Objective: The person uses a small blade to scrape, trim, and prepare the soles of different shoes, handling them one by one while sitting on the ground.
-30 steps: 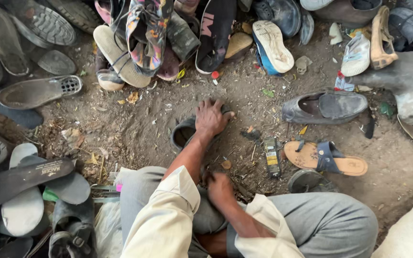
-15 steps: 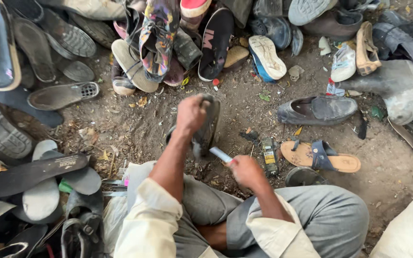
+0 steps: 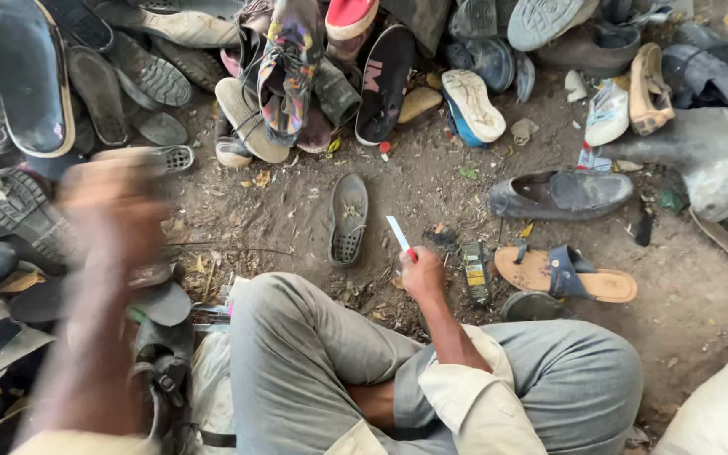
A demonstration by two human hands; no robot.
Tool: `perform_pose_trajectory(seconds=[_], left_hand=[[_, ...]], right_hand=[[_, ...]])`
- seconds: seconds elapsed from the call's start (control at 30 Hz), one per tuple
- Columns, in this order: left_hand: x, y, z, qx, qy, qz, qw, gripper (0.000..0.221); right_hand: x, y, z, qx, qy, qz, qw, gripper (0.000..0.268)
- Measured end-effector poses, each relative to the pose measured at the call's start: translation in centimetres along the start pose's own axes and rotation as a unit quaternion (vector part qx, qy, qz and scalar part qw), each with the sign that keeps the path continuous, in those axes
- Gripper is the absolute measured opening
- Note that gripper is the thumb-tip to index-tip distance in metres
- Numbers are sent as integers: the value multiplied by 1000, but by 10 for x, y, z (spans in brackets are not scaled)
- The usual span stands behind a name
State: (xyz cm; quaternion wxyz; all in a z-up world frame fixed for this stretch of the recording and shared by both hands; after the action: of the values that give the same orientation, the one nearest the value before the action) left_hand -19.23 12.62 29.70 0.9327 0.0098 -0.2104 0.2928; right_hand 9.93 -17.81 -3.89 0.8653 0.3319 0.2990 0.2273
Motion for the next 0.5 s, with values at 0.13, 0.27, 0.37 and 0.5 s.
perform_pose_trajectory(seconds=[0.13, 0.27, 0.37, 0.5], left_hand=[[-45, 76, 64, 91, 40, 168, 981, 20], [-54, 19, -11, 111, 81, 245, 960, 26], [-54, 36, 21, 86, 75, 199, 973, 35], [-43, -43, -55, -95, 170, 101, 976, 50]], right_hand=[[1, 15, -17, 9, 40, -38, 998, 27], [3, 21, -29, 7, 24, -9, 1000, 26], [9, 16, -35, 8, -2, -5, 1000, 25], [13, -6, -42, 54, -34, 24, 998, 25]])
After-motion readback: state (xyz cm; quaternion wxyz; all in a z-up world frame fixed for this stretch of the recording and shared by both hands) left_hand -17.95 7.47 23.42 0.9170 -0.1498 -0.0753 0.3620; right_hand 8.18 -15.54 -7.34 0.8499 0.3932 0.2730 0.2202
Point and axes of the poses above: each hand's wrist, its own x-axis towards the middle knuckle, its own z-axis out of the back of the hand, y = z × x, the point moved 7 cm from there along x, towards the middle knuckle, and after that the axes turned 14 degrees about y, right-handed, at the moved point
